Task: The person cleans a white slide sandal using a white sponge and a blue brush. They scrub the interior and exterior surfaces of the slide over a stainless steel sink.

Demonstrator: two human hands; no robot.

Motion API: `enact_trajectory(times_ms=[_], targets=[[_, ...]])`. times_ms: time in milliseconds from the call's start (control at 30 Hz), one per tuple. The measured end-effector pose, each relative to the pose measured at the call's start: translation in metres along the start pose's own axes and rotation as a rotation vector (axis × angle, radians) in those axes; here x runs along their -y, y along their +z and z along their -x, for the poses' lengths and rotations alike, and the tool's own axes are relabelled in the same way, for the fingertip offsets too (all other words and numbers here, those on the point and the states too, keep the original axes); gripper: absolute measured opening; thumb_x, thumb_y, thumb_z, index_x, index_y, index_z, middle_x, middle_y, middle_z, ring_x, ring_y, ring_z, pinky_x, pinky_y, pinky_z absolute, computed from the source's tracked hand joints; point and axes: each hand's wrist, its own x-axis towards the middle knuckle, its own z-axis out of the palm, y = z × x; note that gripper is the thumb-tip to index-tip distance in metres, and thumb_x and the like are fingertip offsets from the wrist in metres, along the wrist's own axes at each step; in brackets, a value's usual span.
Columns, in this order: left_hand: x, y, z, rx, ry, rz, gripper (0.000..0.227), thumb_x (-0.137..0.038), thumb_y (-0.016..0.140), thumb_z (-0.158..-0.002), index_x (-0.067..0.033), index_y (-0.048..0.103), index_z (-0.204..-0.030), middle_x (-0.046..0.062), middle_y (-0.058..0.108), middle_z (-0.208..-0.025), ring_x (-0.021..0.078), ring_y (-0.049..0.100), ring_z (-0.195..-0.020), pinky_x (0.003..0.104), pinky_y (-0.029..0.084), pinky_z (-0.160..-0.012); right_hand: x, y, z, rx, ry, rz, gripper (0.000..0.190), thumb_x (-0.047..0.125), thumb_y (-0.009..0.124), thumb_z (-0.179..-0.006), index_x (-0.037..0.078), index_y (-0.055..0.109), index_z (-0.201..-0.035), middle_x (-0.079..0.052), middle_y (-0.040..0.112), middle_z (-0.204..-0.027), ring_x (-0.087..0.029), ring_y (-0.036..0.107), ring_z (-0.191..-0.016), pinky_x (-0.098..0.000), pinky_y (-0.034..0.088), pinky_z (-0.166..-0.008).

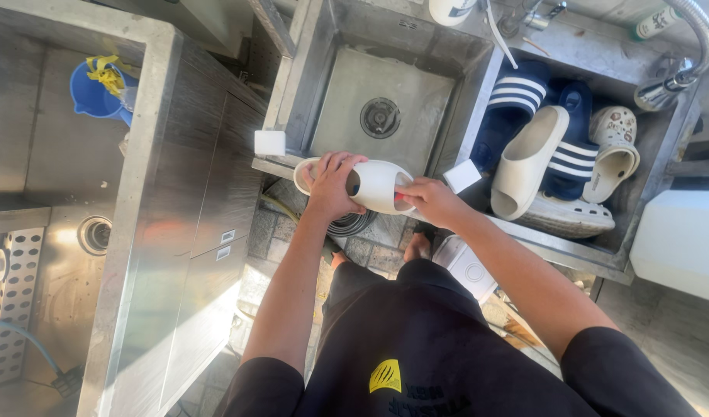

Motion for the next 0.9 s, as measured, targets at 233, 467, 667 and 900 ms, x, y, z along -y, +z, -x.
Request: enact_trajectory(times_ms=[233,467,667,900], targets=[[-0.002,-0.001,-0.001,-0.019,-0.006,0.021,0.11,-0.025,0.102,-0.03,-0.0377,0.057,-0.13,-0.007,0.05,-0.141,0.0198,0.034,-0.144,0.062,0.014,-0.115,-0.003,-0.047,0.037,0.13,0.189,0.129,0.048,0.011,0.063,-0.095,0.031,0.065,-0.138,-0.012,0.065,-0.09,-0.029,0.066,-0.082,-0.0421,0.05,-0.079],[-0.003,-0.002,-0.002,-0.003,-0.014,0.002,0.112,-0.024,0.103,-0.031,-0.037,0.056,-0.131,-0.006,0.049,-0.141,0.0204,0.032,-0.144,0.063,0.014,-0.114,0.01,0.008,0.008,-0.108,-0.032,0.048,0.039,0.013,0.066,-0.095,0.026,0.067,-0.132,-0.011,0.068,-0.099,-0.03,0.066,-0.09,-0.0412,0.052,-0.079],[-0.003,-0.004,-0.001,0.018,-0.018,-0.027,0.112,-0.025,0.103,-0.031,-0.0382,0.055,-0.132,-0.006,0.047,-0.143,0.021,0.031,-0.144,0.063,0.013,-0.114,0.003,-0.03,0.043,-0.059,0.107,0.146,0.051,0.005,0.061,-0.093,0.028,0.068,-0.138,-0.009,0.07,-0.093,-0.024,0.072,-0.086,-0.0374,0.056,-0.08],[0.005,0.002,0.001,0.005,0.015,0.011,0.118,-0.027,0.102,-0.034,-0.0357,0.05,-0.139,-0.006,0.048,-0.146,0.0203,0.03,-0.148,0.062,0.012,-0.117,0.016,0.024,-0.006,-0.364,0.102,-0.022,0.029,0.011,0.074,-0.091,0.012,0.071,-0.12,-0.013,0.075,-0.099,-0.027,0.073,-0.09,-0.0358,0.056,-0.077]])
